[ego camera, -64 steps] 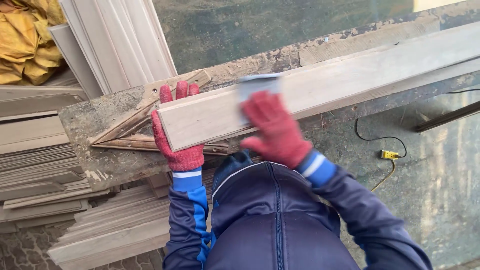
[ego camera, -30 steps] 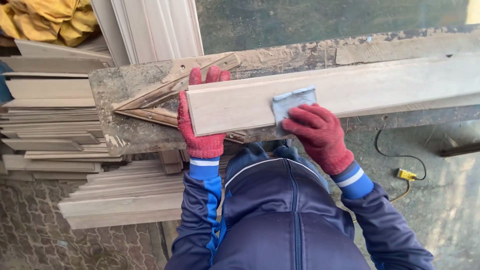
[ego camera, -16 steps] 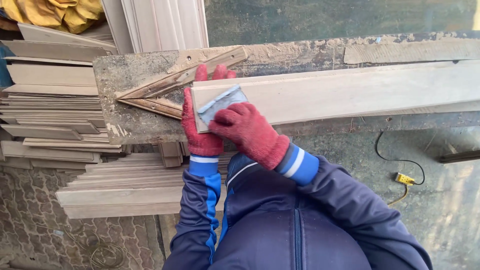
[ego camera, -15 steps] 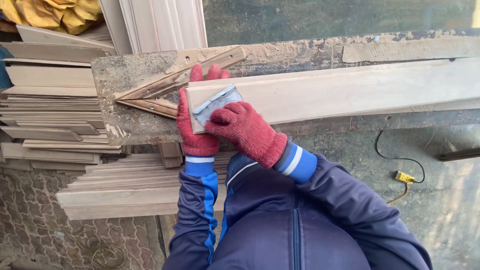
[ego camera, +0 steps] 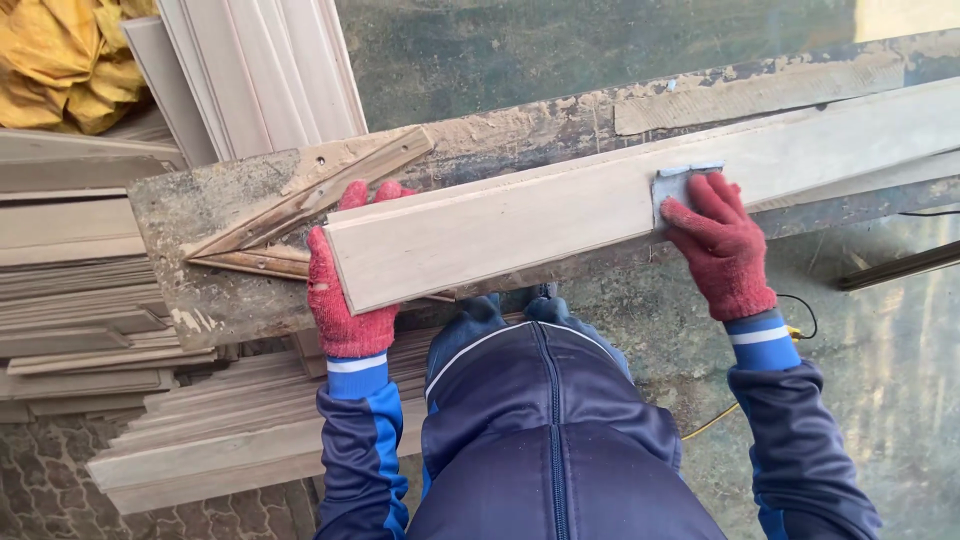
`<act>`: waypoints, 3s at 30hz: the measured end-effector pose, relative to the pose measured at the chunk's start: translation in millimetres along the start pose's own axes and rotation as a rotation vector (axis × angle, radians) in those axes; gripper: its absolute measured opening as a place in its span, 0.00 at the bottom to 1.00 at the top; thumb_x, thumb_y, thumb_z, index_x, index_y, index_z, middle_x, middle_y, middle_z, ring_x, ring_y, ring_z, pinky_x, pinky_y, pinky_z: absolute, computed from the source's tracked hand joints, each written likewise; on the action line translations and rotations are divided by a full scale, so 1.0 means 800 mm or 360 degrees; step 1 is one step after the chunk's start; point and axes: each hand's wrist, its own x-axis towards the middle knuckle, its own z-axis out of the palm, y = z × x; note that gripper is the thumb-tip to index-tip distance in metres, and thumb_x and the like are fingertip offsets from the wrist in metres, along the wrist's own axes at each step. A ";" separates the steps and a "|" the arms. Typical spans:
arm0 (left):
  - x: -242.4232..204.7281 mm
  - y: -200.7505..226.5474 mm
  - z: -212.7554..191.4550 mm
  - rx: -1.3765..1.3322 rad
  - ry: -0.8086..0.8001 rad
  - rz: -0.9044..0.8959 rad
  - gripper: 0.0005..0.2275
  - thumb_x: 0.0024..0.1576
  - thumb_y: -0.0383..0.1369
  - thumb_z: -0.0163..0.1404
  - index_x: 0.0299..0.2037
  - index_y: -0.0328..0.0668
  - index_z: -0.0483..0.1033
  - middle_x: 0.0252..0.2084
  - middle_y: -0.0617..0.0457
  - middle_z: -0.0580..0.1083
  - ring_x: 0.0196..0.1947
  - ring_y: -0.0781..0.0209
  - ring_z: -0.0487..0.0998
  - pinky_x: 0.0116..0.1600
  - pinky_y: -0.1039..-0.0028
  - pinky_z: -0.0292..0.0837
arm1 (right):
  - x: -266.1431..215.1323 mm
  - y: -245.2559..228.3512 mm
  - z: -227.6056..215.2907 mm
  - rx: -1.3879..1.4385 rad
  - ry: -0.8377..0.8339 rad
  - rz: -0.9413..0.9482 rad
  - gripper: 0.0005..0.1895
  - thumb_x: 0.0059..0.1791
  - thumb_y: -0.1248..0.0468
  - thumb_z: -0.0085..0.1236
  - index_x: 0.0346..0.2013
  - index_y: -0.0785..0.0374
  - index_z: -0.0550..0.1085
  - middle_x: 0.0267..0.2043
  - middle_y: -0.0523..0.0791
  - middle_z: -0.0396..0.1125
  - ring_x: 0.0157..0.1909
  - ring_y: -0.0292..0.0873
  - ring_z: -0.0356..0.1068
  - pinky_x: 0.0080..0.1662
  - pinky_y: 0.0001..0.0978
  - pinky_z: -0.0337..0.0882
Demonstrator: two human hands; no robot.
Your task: Manual sanding of a long wooden plank on a workbench using a piece of sandpaper.
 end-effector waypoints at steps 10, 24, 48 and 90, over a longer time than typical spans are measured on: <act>0.118 0.004 -0.160 0.0130 -0.0538 -0.0033 0.32 0.64 0.53 0.37 0.77 0.47 0.54 0.74 0.40 0.62 0.69 0.36 0.67 0.68 0.37 0.65 | 0.106 -0.292 0.162 0.0105 -0.0221 -0.0636 0.33 0.55 0.42 0.49 0.69 0.55 0.66 0.67 0.55 0.64 0.70 0.62 0.60 0.72 0.62 0.50; 0.038 -0.014 -0.101 -0.0011 -0.0728 0.0037 0.27 0.66 0.49 0.37 0.73 0.44 0.61 0.74 0.37 0.61 0.77 0.35 0.56 0.76 0.35 0.49 | 0.067 -0.089 0.047 -0.0359 -0.0260 -0.0110 0.26 0.55 0.49 0.55 0.68 0.47 0.71 0.69 0.48 0.66 0.73 0.55 0.59 0.72 0.59 0.50; -0.061 -0.094 -0.058 0.0904 -0.0436 0.1065 0.20 0.63 0.47 0.49 0.61 0.55 0.61 0.70 0.47 0.68 0.65 0.48 0.72 0.71 0.46 0.73 | 0.047 0.180 -0.101 0.0165 0.0001 0.0598 0.24 0.61 0.48 0.48 0.71 0.47 0.68 0.74 0.49 0.57 0.76 0.53 0.50 0.74 0.46 0.37; -0.048 -0.154 -0.026 0.0116 0.0362 0.0542 0.24 0.54 0.43 0.65 0.58 0.43 0.76 0.53 0.39 0.79 0.52 0.41 0.83 0.52 0.45 0.87 | 0.023 0.047 0.013 -0.0151 0.0014 -0.0001 0.24 0.59 0.53 0.49 0.70 0.51 0.69 0.73 0.47 0.61 0.76 0.52 0.53 0.75 0.51 0.41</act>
